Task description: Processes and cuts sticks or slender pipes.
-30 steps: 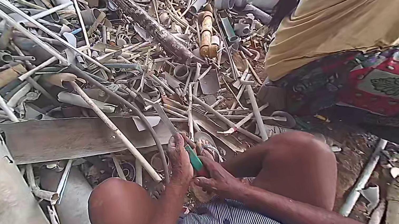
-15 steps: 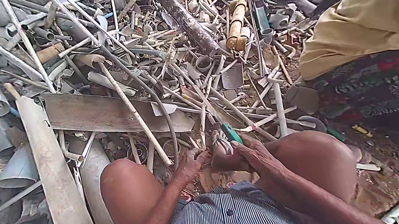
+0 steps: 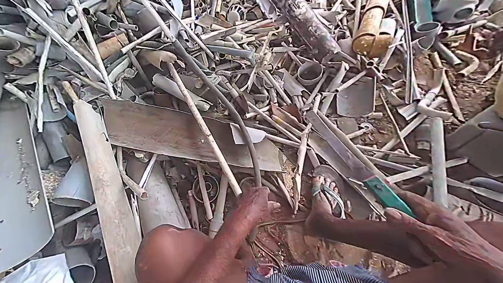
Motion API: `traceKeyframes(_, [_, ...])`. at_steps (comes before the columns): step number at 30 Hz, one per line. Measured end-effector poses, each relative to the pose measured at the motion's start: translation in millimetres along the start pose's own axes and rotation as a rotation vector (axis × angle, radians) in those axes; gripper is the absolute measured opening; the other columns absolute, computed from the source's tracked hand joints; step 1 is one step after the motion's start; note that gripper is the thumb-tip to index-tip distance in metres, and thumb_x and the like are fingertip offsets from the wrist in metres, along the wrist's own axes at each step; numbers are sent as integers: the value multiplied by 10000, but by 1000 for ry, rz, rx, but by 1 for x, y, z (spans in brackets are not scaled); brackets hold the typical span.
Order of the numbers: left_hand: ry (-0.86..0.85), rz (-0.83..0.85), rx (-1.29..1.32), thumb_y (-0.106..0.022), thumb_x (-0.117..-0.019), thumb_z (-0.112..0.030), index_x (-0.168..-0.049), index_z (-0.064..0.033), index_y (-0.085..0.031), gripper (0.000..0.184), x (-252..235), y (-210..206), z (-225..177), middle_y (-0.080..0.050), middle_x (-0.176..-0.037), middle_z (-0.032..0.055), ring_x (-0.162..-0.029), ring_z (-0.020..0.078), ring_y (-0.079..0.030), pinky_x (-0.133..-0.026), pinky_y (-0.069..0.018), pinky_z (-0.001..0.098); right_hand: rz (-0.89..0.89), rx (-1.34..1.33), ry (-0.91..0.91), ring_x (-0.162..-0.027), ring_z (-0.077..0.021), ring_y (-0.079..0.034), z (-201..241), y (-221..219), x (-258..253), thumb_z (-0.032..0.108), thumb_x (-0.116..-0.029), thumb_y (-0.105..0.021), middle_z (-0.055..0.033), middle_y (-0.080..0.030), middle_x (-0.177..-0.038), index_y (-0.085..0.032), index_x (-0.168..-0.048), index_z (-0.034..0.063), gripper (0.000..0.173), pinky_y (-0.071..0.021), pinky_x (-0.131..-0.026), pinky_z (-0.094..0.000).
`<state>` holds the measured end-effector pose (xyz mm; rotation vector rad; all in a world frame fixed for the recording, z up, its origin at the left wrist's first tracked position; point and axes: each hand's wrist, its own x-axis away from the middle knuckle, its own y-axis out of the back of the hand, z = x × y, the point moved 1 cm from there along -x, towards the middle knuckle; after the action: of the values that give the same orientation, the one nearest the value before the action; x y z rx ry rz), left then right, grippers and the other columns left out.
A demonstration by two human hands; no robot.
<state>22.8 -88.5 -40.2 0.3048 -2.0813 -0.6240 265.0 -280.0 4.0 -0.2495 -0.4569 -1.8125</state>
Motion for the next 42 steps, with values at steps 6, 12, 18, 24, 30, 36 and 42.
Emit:
traceKeyframes(6, [431, -353, 246, -541, -1063, -292, -1409, 65, -504, 499, -55, 43, 93, -533, -1440, 269, -1370, 389, -505, -1130, -395, 541, -10, -63, 19, -456, 6, -518, 28, 3, -31, 202, -1065, -356, 123, -592, -639, -532, -1119, 168, 187, -460, -433, -150])
traceKeyframes(12, [453, -338, 653, -507, -1081, -378, -1436, 109, -430, 607, -109, 7, 131, -509, -1435, 306, -1342, 385, -525, -1115, -411, 504, 63, 33, -12, -470, 11, -508, 21, -18, -53, 160, -1005, -457, 133, -572, -654, -515, -1142, 136, 152, -456, -452, -156])
traceKeyframes(18, [242, -500, 1026, -629, -1029, -281, -1394, 120, -446, 572, -139, 3, 94, -571, -1324, 315, -1235, 382, -584, -1068, -456, 495, 56, 43, -80, -478, 5, -504, 7, -20, -58, 111, -1003, -472, 117, -565, -657, -504, -1141, 116, 141, -454, -461, -164])
traceKeyframes(24, [106, -478, 1026, -589, -1051, -241, -1451, 127, -368, 587, -145, 82, 30, -522, -1388, 326, -1278, 371, -561, -1079, -453, 476, 27, 59, -83, -486, 3, -512, 4, -17, -59, 116, -997, -481, 118, -569, -656, -511, -1147, 105, 153, -457, -465, -172])
traceKeyframes(30, [-42, -492, 1149, -618, -1039, -294, -1389, 125, -451, 571, -168, 94, -5, -596, -1281, 314, -1174, 361, -622, -1027, -498, 472, -25, 58, -106, -469, 9, -504, -3, -14, -64, 108, -996, -499, 121, -567, -648, -521, -1095, 104, 102, -458, -456, -169])
traceKeyframes(36, [86, -174, 915, -516, -1087, -306, -1529, 39, -295, 602, -187, 75, 9, -595, -1258, 274, -985, 321, -679, -832, -574, 437, 11, 45, -93, -492, 10, -515, -4, -16, -67, 80, -983, -509, 130, -560, -659, -511, -1147, 97, 165, -465, -477, -170])
traceKeyframes(42, [141, -23, 414, -524, -1077, -356, -1385, 95, -484, 548, -188, 31, 37, -630, -1228, 286, -1052, 360, -672, -940, -531, 491, -82, -8, -28, -441, 4, -483, -14, -4, -68, 354, -908, -644, 120, -547, -638, -547, -1150, 156, 327, -434, -414, -163])
